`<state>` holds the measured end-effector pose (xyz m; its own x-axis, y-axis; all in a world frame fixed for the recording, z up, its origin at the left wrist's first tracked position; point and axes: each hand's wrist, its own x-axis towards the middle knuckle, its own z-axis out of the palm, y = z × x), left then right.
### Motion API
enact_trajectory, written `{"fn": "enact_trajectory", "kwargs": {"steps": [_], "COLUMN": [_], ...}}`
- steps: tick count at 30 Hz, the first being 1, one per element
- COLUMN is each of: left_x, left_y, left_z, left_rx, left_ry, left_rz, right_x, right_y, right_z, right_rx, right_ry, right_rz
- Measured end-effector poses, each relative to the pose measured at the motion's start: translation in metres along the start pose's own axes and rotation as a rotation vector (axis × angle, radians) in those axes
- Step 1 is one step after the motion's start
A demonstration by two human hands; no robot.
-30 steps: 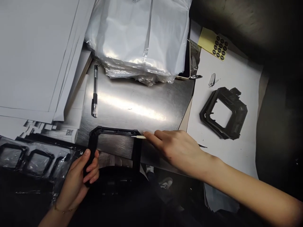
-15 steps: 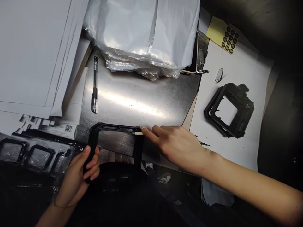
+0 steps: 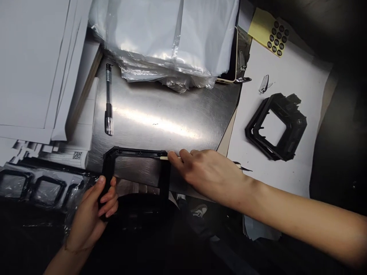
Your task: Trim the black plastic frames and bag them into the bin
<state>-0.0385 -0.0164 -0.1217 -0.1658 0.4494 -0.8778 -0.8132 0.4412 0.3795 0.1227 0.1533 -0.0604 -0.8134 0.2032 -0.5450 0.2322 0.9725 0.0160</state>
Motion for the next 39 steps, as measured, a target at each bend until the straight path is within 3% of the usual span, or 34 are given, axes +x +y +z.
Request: {"fn": "enact_trajectory", "kwargs": {"steps": [8, 22, 32, 39], "left_x": [0.003, 0.005, 0.002, 0.000], "left_y": [0.001, 0.000, 0.000, 0.000], "left_z": [-0.004, -0.007, 0.001, 0.003], "left_rx": [0.010, 0.002, -0.022, -0.016], "left_ry": [-0.009, -0.032, 0.009, 0.010], "left_rz": [0.005, 0.003, 0.045, 0.057], "right_x": [-0.005, 0.003, 0.000, -0.005], "right_y": [0.005, 0.004, -0.008, -0.008], "right_z": [0.012, 0.011, -0.004, -0.006], "right_rx": [0.019, 0.025, 0.012, -0.005], "right_ry": [-0.026, -0.044, 0.018, -0.029], "right_rz": [-0.005, 0.011, 0.013, 0.033]}}
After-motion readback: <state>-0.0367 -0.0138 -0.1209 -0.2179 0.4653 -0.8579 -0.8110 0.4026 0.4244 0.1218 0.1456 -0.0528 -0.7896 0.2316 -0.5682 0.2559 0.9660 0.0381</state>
